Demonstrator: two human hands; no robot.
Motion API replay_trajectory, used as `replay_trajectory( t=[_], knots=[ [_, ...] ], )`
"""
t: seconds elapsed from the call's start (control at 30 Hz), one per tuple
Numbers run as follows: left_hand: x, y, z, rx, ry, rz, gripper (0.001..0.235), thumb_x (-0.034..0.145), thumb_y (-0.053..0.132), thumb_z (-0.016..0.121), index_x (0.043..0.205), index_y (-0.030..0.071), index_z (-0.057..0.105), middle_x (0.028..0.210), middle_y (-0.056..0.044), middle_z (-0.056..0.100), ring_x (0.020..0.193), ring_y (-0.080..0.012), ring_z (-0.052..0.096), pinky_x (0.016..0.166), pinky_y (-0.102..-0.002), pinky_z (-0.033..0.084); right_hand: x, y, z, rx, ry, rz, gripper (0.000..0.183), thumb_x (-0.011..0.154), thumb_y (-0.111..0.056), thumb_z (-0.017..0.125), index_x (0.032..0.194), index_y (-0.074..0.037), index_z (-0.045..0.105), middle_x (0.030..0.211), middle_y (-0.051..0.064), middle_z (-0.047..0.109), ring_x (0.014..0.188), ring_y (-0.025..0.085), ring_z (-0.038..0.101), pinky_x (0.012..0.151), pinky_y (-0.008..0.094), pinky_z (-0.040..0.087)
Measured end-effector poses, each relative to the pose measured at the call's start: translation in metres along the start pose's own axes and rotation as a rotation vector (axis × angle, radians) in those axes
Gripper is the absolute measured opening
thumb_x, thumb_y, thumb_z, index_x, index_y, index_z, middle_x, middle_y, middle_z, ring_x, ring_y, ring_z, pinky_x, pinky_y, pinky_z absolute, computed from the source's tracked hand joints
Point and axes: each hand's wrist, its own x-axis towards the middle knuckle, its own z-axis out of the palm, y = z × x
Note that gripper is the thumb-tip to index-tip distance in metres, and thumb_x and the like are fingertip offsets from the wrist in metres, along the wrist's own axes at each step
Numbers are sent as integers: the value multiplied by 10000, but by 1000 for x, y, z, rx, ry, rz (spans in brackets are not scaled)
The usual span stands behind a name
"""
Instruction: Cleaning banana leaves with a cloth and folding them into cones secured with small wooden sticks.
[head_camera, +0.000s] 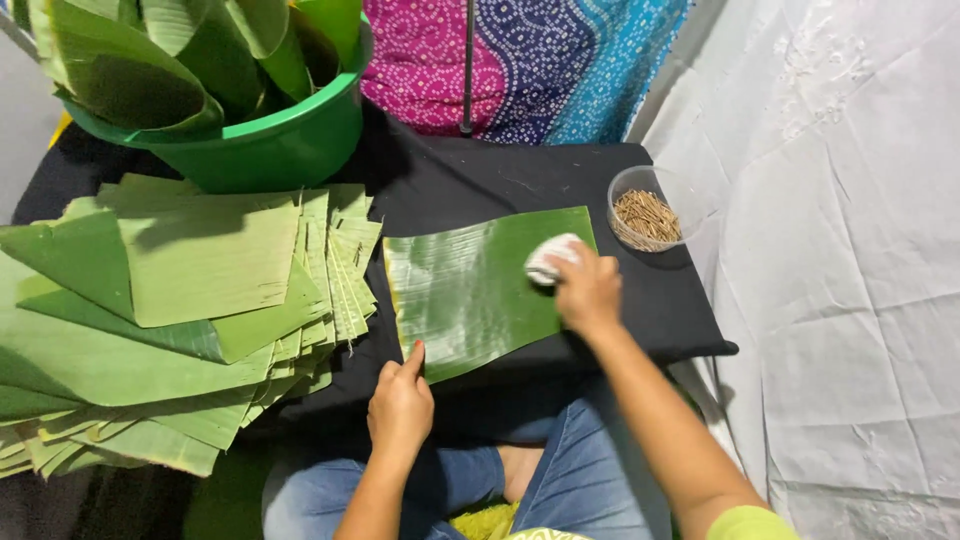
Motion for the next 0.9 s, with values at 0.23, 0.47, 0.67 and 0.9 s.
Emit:
replay_trajectory(
  t=[0.23,0.47,0.67,0.9],
  knots=[
    [2,-7,9,31,45,53,541,895,171,549,1394,374,604,928,-77,581,764,-401,645,731,-531,537,4,-171,33,449,-309,-343,508,776,-140,638,1232,-343,735,1507,59,528,1078,320,500,969,446,415],
    [2,-6,4,77,16,45,535,899,168,573,1395,365,601,889,-50,553,701,-352,646,685,-477,537,57,-91,70,216,-277,-65,526,808,-174,613,1296,-349,704,1544,-11,488,1115,283,487,943,415,400],
    [3,-1,0,113,-29,32,545,907,180,568,1418,368,578,888,-35,546,692,-319,649,683,-452,544,69,-19,55,83,-277,181,450,876,-239,634,1304,-364,693,1545,-60,457,1185,280,456,1002,436,360],
    [2,2,-5,124,-75,5,546,942,160,527,1446,369,555,894,-40,543,691,-324,639,695,-458,531,69,1,54,22,-188,323,437,889,-233,655,1313,-334,684,1543,-4,450,1176,319,454,994,463,371]
  ],
)
